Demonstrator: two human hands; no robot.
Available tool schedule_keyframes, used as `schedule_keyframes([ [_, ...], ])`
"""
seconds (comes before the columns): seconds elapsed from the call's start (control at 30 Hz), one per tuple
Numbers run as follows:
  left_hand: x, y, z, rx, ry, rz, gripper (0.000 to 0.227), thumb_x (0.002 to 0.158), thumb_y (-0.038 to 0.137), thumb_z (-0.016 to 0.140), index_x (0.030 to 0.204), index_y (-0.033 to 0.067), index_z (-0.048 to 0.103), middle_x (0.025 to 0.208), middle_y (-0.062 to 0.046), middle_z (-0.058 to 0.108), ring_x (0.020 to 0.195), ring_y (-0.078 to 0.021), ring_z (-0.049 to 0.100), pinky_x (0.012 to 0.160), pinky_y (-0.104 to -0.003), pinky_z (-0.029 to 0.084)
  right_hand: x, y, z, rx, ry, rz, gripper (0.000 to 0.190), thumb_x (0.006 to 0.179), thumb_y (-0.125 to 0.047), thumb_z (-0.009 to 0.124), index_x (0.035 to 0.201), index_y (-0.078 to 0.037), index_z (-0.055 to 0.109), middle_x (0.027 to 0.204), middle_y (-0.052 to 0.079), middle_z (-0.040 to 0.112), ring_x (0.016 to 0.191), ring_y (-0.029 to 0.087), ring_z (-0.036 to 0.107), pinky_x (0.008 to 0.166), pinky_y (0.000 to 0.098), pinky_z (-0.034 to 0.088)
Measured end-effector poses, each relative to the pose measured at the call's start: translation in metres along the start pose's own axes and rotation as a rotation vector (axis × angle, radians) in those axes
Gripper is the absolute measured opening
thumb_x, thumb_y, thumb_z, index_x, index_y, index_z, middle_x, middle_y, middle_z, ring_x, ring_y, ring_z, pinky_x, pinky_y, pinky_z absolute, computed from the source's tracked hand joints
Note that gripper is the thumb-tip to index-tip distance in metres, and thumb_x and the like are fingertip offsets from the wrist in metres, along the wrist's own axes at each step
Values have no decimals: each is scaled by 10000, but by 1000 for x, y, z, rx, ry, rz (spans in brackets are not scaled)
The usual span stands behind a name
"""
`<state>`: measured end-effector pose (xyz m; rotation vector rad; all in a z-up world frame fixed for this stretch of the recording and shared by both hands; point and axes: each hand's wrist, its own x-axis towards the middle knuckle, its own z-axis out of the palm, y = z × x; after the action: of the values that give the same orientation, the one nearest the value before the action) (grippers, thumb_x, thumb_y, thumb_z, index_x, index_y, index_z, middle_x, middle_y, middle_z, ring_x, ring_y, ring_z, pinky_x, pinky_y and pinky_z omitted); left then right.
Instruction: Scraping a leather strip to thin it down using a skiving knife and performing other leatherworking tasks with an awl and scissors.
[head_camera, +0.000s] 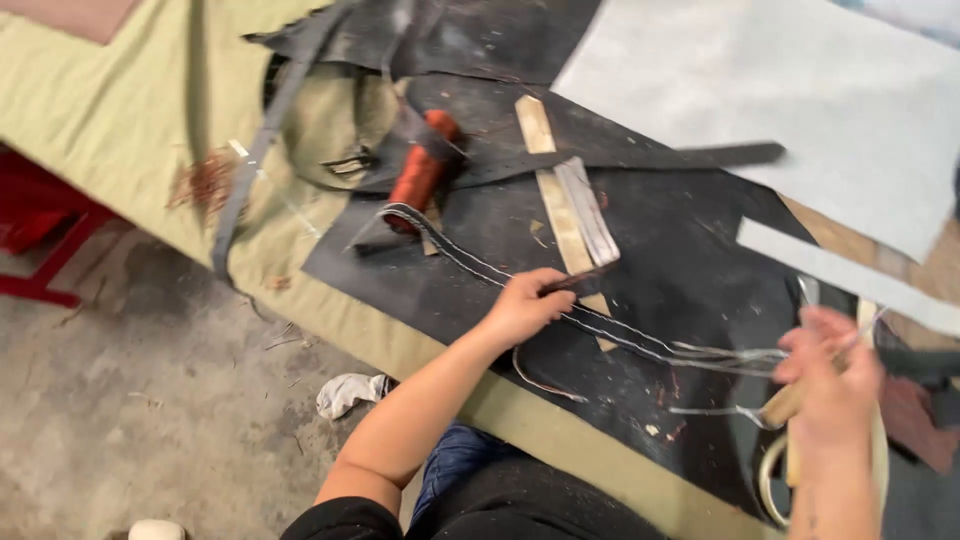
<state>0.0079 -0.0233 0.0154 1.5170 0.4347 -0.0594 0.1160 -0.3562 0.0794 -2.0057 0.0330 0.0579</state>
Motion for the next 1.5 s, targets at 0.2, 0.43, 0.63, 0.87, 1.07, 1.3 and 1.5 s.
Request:
schedule_keyframes([
  [0.2,-7,5,3,225,145,135,284,923,326,654,1156,168,686,963,4,665,791,-137,608,723,-326,485,-48,-10,60,-96,-228,102,563,918,-128,700,1454,-113,527,955,8,635,763,157,547,804,324,459],
  [0.43,-5,6,-18,650,581,795,291,962,285,652,1181,102,708,1191,-76,719,1144,-245,648,1019,-447,485,-57,23,52,105,-90,-14,713,929,0,639,1559,-88,319,1286,138,533,890,195,581,822,338,517],
  [0.63,1,41,-87,955,748,743,413,929,219,740,1297,58,646,1299,-133,673,1241,-299,610,1086,-482,479,-57,45,52,158,23,-225,642,942,52,601,1507,-30,308,1372,218,466,1095,230,589,967,344,487],
  [0.87,30,45,-160,1263,603,224,820,734,419,844,1419,138,492,1234,-167,593,1056,-433,621,789,-565,513,-49,63,53,189,50,-217,735,898,-28,646,1519,50,262,1552,279,350,1457,366,398,1133,406,387],
  [1.07,53,49,-186,1180,567,-24,820,745,472,852,1435,134,566,1178,-168,714,1092,-385,688,869,-511,559,-49,75,54,-174,170,-632,444,824,-152,845,1245,-95,715,1262,109,680,1262,355,608,1093,461,468],
  [1.3,37,52,-167,407,579,367,707,801,247,877,1423,96,578,1224,-170,674,1139,-335,648,973,-483,514,-48,78,50,-170,103,-589,340,881,-180,816,1198,-99,723,1167,72,718,1229,324,634,1093,455,467],
  [1.5,25,105,-135,-540,382,485,399,867,148,797,1221,106,618,1081,-176,732,989,-321,755,925,-490,610,-51,77,50,-175,75,-551,282,922,-198,802,1171,-86,734,1108,69,749,1186,301,663,1100,452,472],
])
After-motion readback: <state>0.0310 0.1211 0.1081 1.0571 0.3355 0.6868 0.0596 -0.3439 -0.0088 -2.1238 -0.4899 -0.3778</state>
